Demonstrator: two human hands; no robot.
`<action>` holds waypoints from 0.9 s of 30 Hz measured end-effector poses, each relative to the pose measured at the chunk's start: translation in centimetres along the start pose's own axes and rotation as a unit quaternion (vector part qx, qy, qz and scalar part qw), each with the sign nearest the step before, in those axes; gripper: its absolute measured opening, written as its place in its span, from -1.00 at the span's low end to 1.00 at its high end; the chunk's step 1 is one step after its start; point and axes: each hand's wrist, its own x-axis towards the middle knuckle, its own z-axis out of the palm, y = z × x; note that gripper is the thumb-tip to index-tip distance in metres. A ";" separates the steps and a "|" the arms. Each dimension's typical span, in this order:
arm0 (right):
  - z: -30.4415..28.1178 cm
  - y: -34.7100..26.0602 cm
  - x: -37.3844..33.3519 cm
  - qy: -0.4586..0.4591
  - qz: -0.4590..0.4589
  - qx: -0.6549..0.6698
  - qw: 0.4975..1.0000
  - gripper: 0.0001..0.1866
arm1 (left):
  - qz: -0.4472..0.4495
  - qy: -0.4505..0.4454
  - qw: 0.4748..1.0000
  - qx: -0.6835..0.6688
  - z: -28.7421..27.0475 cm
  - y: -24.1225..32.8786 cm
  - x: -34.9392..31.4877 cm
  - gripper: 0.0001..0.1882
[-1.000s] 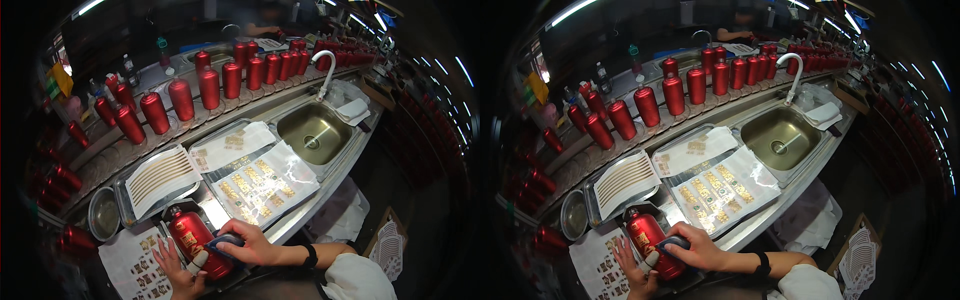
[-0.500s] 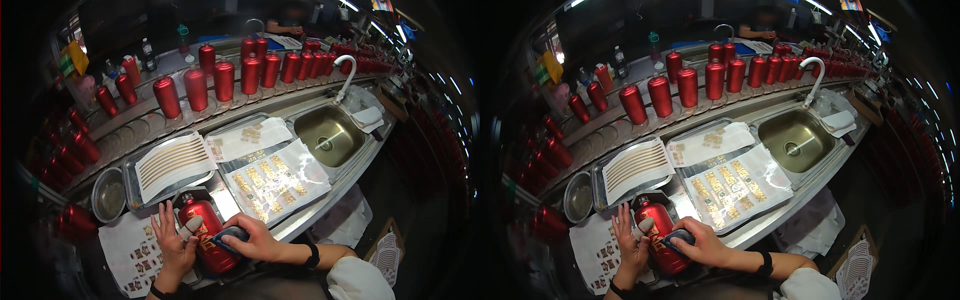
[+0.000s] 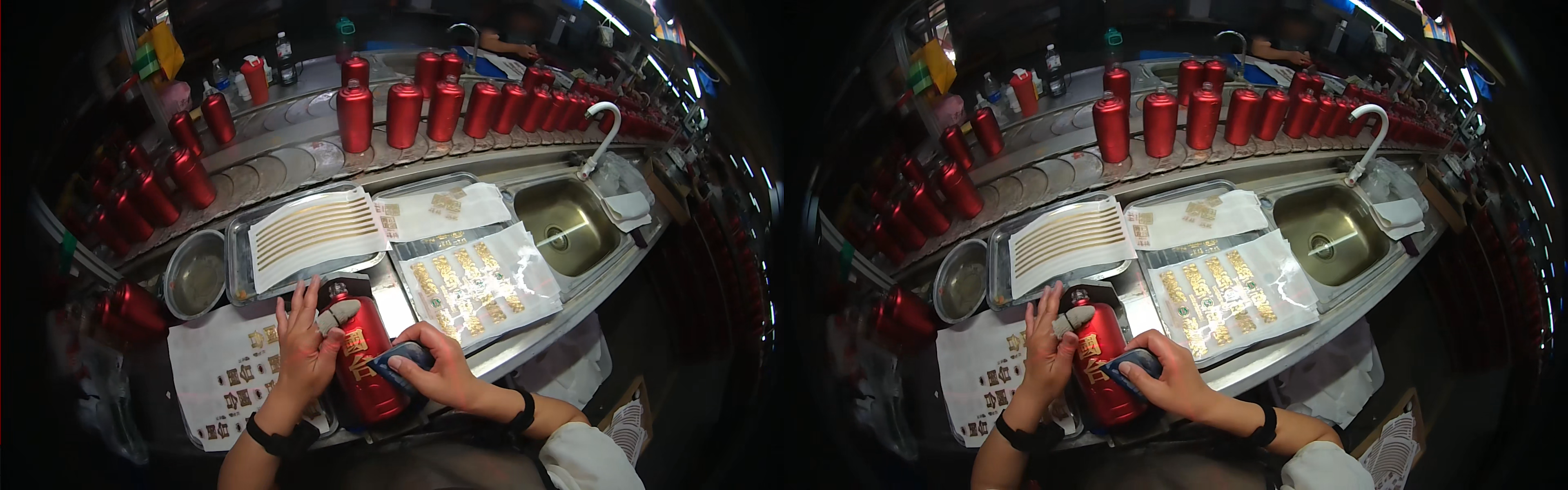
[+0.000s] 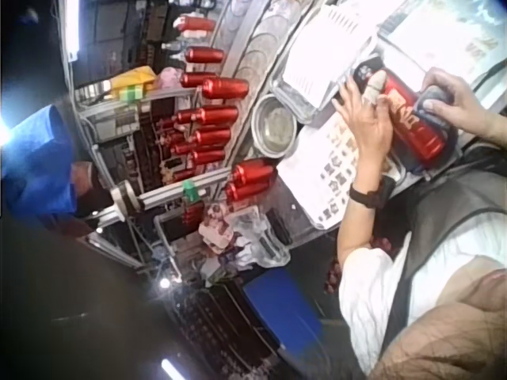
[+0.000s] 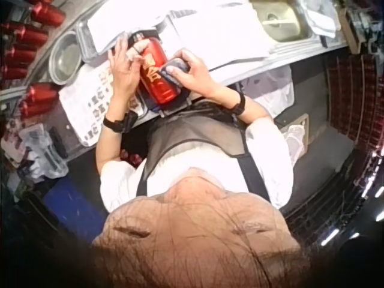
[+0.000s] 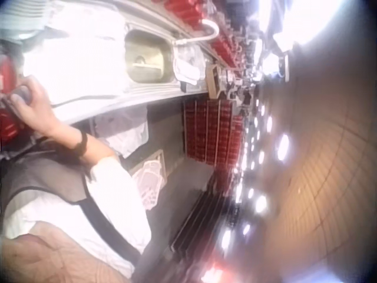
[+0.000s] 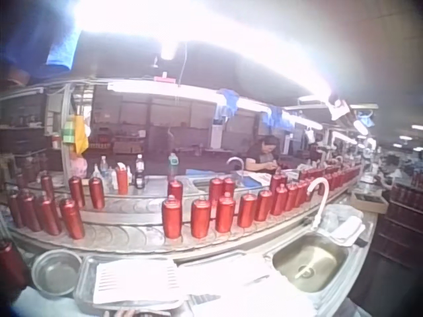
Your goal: Applying gold decorative labels and red seals to red bottles at an industrial assembly line station.
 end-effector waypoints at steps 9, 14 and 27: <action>-0.6 0.5 -0.3 -0.026 0.065 0.080 0.994 -0.72 | 0.041 0.005 0.999 0.033 -0.5 0.6 -1.4 -0.51; -1.1 1.5 0.1 -0.032 0.080 0.129 0.988 -0.72 | 0.017 0.014 1.000 0.021 0.0 -0.5 -2.5 -0.54; -1.5 0.8 -0.3 -0.010 0.102 0.139 0.985 -0.75 | 0.033 -0.015 0.996 0.078 0.0 1.2 -4.2 -0.57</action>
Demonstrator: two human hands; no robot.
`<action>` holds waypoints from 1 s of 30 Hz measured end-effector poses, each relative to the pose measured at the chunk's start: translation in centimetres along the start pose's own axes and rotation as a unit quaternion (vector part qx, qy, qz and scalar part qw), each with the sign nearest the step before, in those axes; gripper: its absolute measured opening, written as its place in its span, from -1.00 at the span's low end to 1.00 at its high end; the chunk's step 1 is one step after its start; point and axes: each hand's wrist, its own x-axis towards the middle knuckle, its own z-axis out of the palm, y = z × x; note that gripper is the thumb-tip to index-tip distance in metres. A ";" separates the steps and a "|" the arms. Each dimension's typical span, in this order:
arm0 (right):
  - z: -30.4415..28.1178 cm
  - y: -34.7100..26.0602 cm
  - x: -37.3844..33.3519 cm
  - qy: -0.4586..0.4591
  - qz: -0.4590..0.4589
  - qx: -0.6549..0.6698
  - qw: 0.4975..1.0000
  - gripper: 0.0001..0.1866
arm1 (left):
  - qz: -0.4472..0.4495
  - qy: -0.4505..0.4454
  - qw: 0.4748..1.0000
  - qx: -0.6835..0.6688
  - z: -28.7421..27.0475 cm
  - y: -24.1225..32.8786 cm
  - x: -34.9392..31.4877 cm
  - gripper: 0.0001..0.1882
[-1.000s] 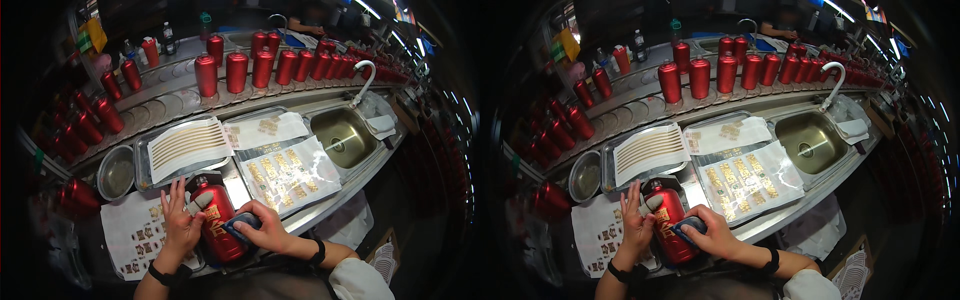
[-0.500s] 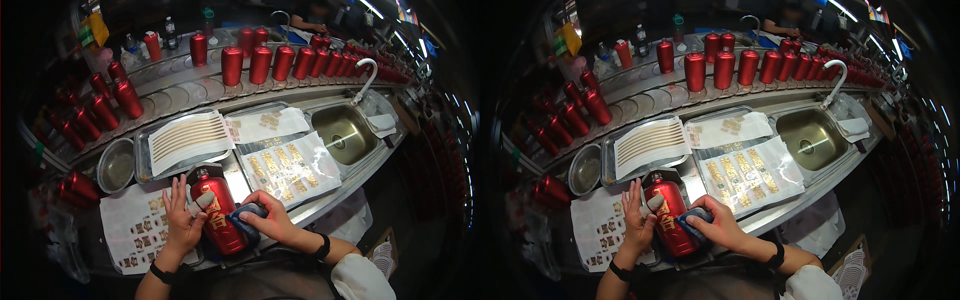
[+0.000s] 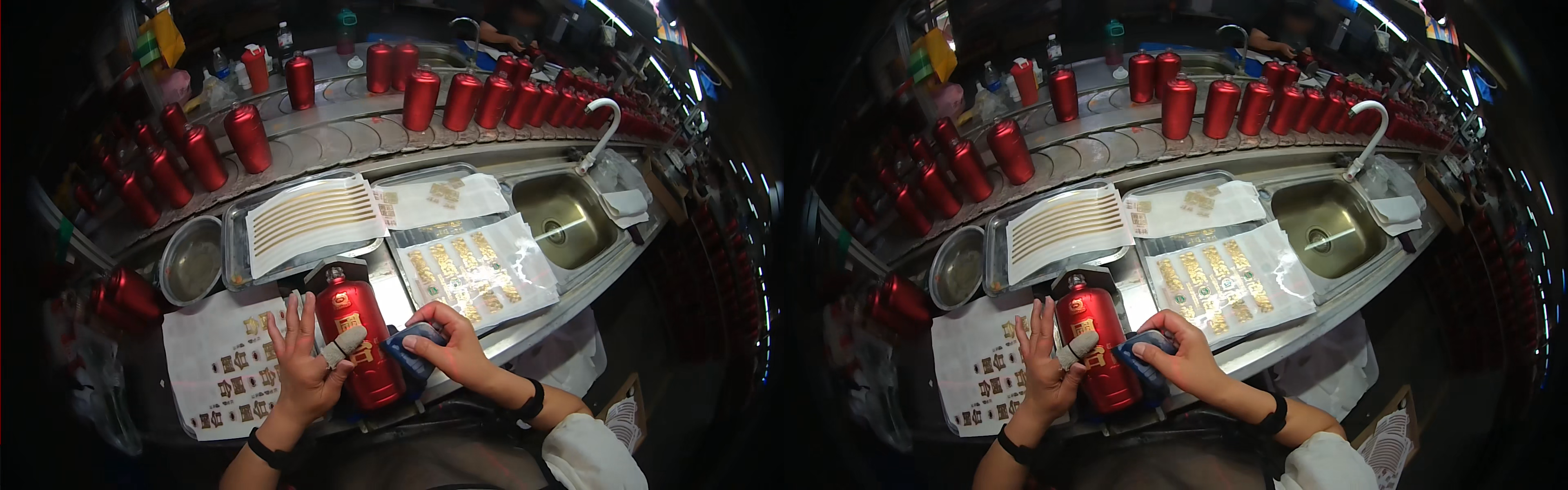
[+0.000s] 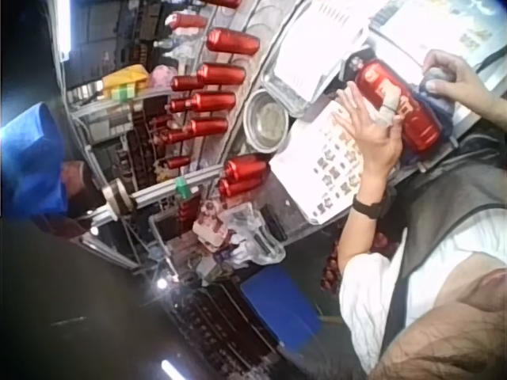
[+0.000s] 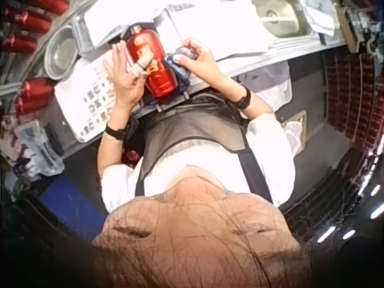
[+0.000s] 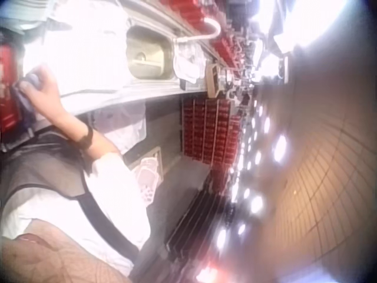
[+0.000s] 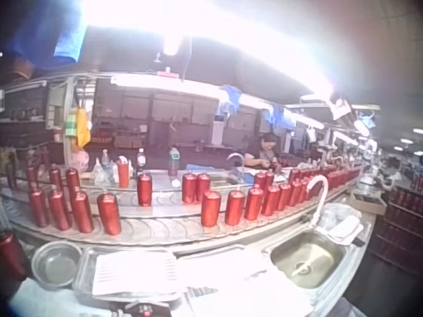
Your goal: Applying gold decorative labels and red seals to red bottles at an industrial assembly line station.
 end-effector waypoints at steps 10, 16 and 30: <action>-0.3 0.1 -0.4 0.033 -0.010 -0.018 0.999 -0.76 | 0.030 -0.027 0.999 0.036 0.1 0.8 -1.9 -0.56; 0.6 -0.3 0.0 0.020 -0.001 0.000 1.000 -0.68 | 0.012 -0.014 0.999 0.040 -0.7 0.0 -1.4 -0.60; 2.9 -4.2 7.0 0.074 -0.159 -0.201 0.964 -0.76 | -0.132 0.087 0.980 -0.120 -0.5 -2.4 2.0 -0.59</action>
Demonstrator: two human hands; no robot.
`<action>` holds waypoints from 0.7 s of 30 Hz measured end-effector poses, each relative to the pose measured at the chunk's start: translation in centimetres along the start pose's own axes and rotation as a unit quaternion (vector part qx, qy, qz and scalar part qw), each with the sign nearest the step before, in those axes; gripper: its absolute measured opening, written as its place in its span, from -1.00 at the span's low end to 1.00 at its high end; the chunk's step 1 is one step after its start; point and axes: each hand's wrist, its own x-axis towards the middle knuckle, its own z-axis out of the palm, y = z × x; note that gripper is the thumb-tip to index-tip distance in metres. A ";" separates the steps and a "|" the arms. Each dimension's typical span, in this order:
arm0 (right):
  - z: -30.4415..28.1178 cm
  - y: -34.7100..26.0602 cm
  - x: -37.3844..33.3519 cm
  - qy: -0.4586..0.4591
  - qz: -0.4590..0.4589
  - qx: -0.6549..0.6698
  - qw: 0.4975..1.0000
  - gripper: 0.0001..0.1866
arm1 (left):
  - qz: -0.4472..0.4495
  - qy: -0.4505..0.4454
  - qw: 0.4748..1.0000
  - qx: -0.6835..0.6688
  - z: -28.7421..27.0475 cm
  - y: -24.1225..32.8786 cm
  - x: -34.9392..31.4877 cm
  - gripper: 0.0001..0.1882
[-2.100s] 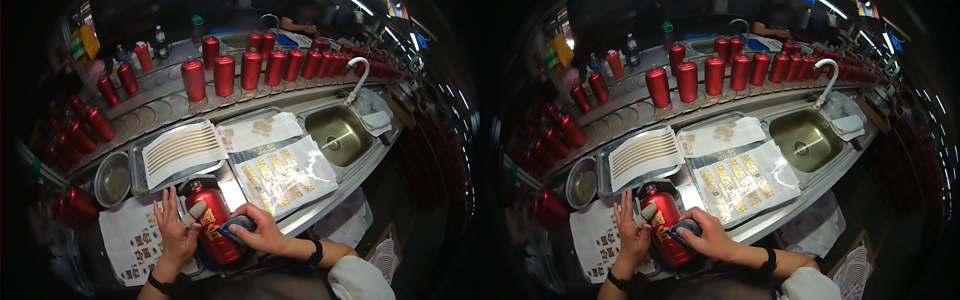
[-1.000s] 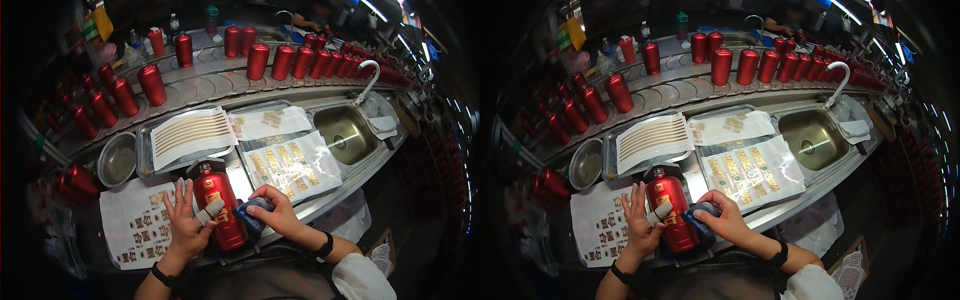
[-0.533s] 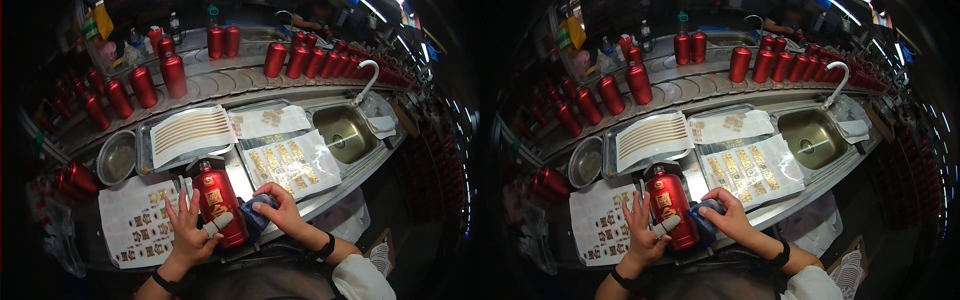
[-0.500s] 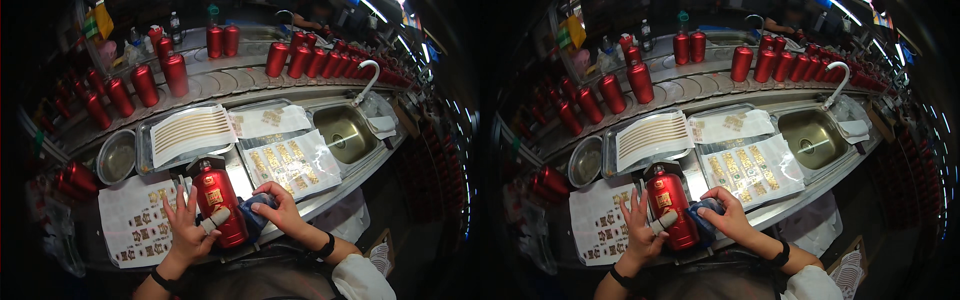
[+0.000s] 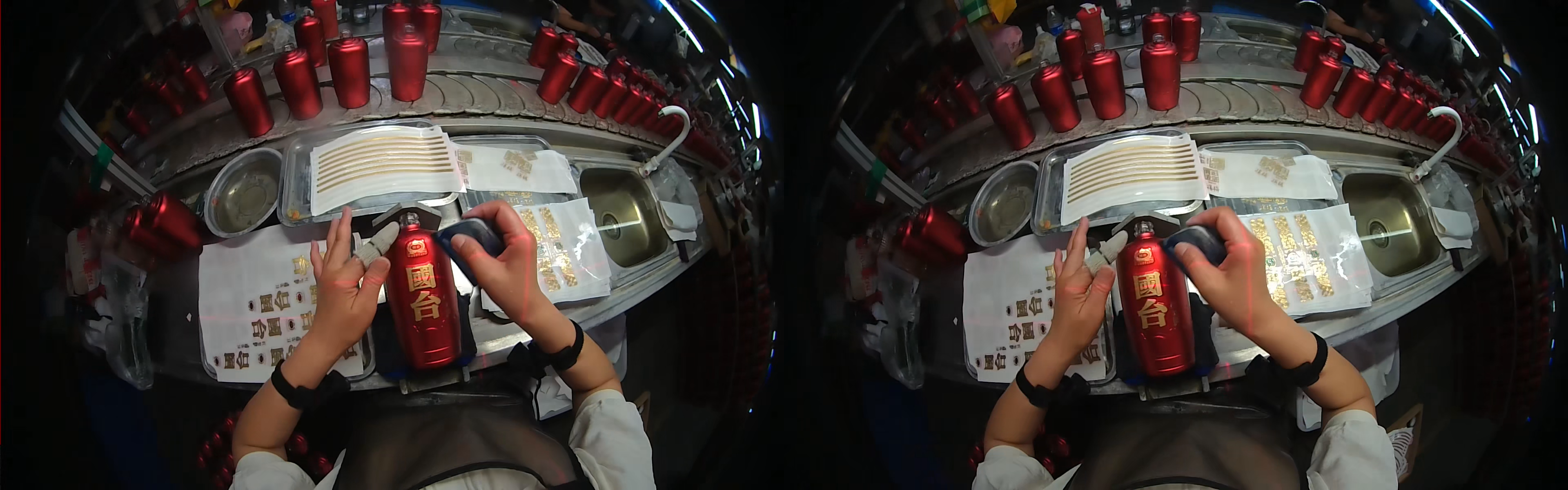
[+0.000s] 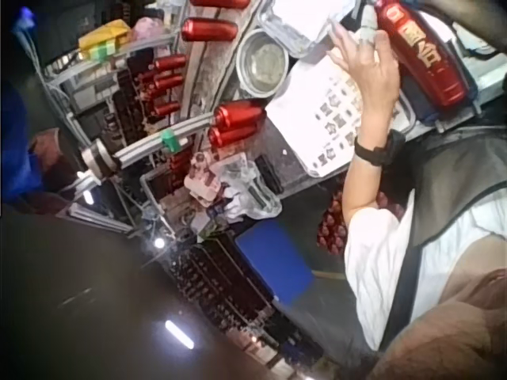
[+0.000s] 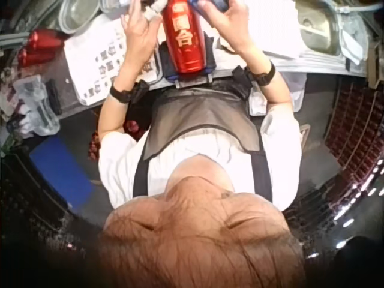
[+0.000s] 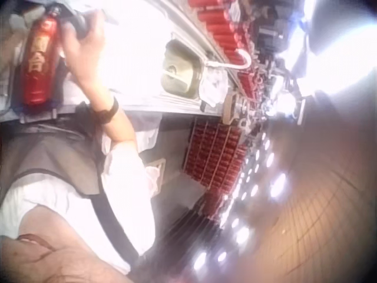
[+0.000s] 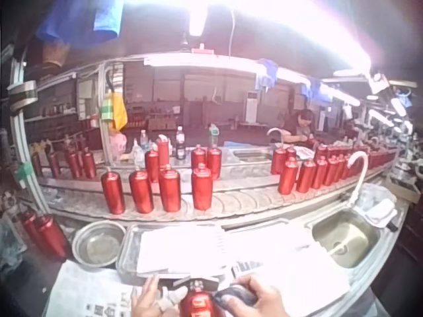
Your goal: Applying gold decorative labels and red seals to red bottles at an industrial assembly line station.
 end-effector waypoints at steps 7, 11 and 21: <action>1.5 -1.7 3.5 -0.044 -0.284 -0.180 0.941 -0.74 | -0.118 -0.001 0.976 -0.182 -0.4 1.0 -3.3 -0.57; 1.8 -2.6 -0.7 -0.228 -0.434 -0.182 0.853 -0.71 | -0.173 -0.001 0.932 -0.319 -0.1 0.7 -4.8 -0.49; 0.1 1.3 -7.4 -0.010 0.083 0.023 0.996 -0.73 | -0.157 -0.063 0.892 -0.419 2.2 3.1 -4.4 -0.23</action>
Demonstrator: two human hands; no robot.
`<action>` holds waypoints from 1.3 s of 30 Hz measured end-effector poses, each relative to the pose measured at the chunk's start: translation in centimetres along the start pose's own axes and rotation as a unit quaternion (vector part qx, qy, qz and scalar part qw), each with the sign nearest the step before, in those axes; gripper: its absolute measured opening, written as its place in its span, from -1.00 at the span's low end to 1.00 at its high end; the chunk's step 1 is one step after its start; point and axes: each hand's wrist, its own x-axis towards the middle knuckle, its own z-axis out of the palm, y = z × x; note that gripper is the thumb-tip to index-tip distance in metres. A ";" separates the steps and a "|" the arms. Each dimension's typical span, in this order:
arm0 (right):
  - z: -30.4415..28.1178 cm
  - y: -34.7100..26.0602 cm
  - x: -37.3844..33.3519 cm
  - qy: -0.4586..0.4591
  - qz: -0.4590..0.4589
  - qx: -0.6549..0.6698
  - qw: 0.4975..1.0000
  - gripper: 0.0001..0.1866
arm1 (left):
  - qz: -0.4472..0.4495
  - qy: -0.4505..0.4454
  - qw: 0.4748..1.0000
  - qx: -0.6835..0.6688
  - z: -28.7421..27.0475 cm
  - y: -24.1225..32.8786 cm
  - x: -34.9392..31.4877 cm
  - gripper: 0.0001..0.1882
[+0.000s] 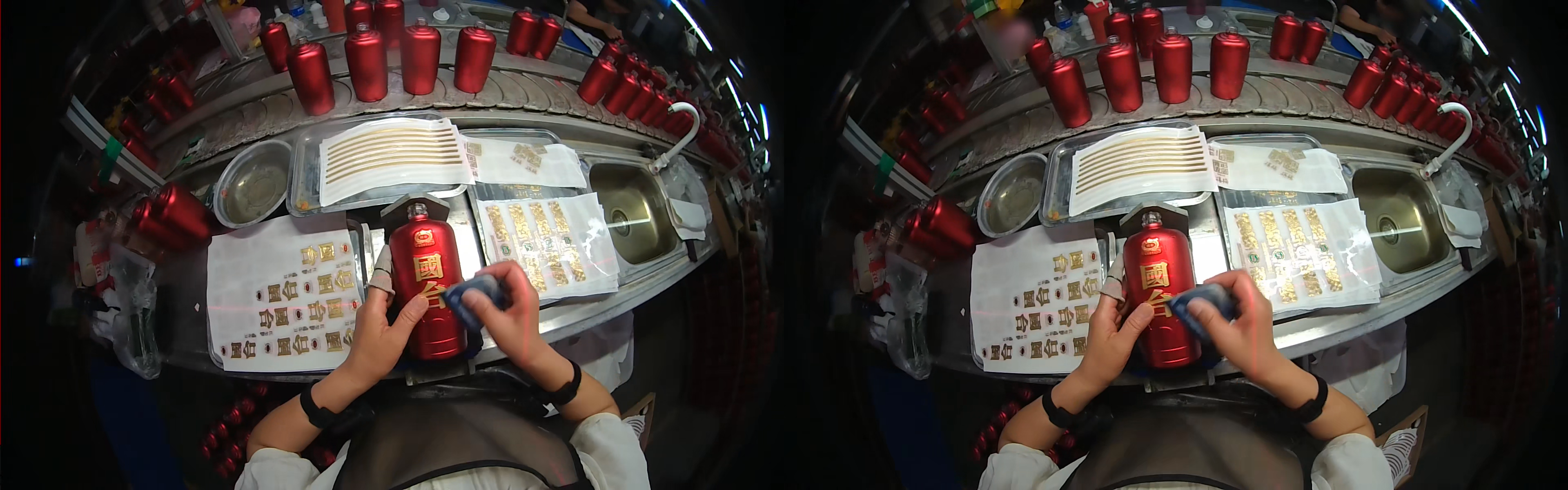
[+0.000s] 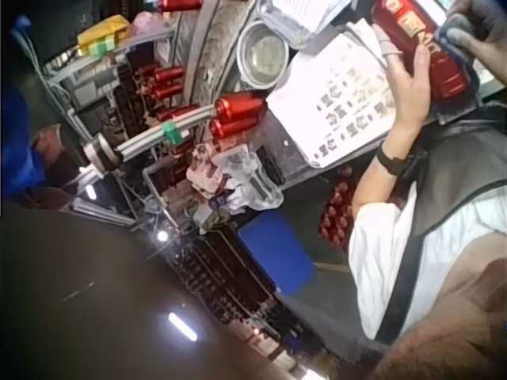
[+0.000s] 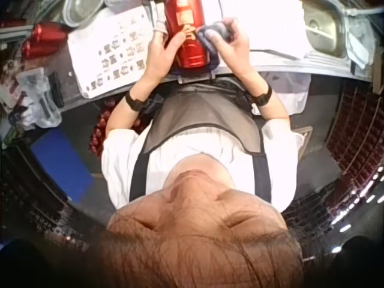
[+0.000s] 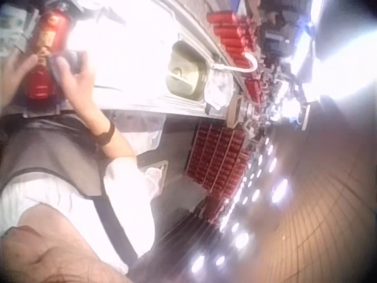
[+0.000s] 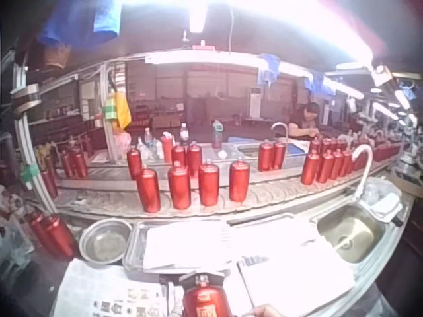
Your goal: Applying gold decorative labels and red seals to red bottles at an industrial assembly line station.
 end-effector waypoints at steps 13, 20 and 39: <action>-0.9 2.0 1.3 0.063 0.063 0.097 0.991 -0.74 | 0.225 -0.068 0.775 0.586 -0.7 3.1 1.0 -0.63; -1.9 0.1 -0.5 0.012 0.057 0.138 0.989 -0.75 | 0.238 -0.120 0.757 0.596 -1.7 2.3 0.4 -0.63; -7.1 5.2 5.1 0.096 0.044 -0.018 0.994 -0.77 | 0.096 0.033 0.954 0.282 -4.1 1.7 3.0 -0.48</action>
